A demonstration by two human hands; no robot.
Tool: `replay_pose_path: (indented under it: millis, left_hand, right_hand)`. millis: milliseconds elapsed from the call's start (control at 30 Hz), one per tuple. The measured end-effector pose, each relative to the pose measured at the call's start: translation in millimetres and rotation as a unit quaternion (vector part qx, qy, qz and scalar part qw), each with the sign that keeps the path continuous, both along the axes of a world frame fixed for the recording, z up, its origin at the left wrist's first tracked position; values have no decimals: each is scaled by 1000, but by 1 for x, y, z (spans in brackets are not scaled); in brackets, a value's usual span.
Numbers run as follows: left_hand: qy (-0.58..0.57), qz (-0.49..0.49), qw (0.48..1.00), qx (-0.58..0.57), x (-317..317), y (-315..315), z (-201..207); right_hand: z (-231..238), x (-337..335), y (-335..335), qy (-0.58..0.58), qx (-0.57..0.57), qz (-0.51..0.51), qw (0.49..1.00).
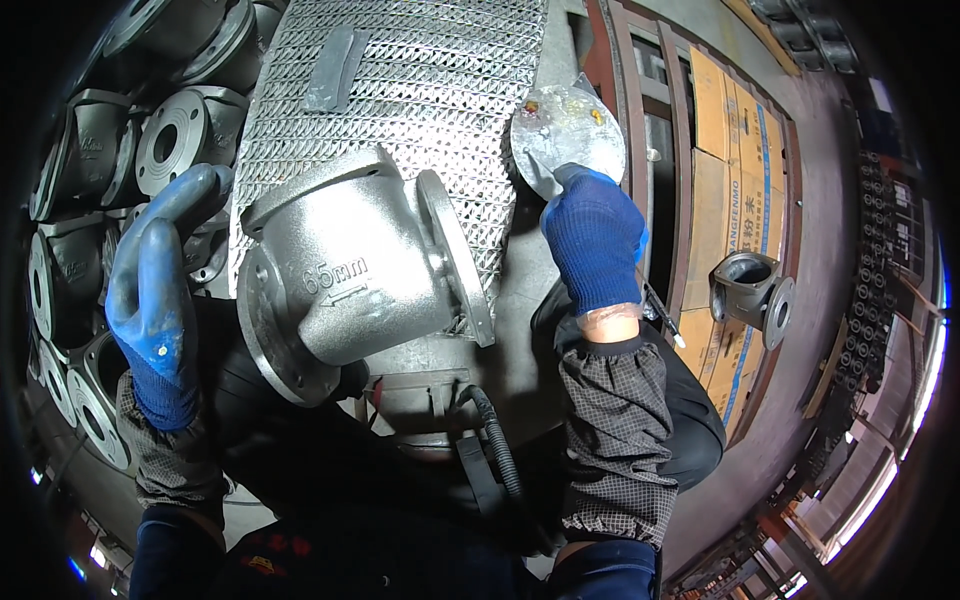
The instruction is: The person holds a metal valve body by hand and uses a pneumatic tool to polish the exterior surfaces and the interior flange area, moving the tool in localized circular motions across different sections of the part.
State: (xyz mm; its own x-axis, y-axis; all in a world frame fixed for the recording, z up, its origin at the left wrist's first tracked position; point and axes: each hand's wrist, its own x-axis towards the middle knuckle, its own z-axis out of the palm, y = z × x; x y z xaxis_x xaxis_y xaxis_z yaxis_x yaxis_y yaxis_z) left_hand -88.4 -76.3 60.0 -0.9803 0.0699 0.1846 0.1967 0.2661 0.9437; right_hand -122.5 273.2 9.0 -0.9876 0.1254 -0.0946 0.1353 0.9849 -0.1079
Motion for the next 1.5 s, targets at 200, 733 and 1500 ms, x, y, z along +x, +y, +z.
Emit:
replay_pose_path:
  millis: [200,733,1500]
  left_hand:
    - [9,2,1000,-5,1,1,1]
    - [61,-27,998,10,1,6,4]
    - [51,-26,997,46,-1,-2,-2]
  right_hand:
    - [-3,1,-2,-8,-12,-31,999]
    - [-10,5,3,25,-12,-5,1000]
    - [-18,16,-12,79,-59,-44,994]
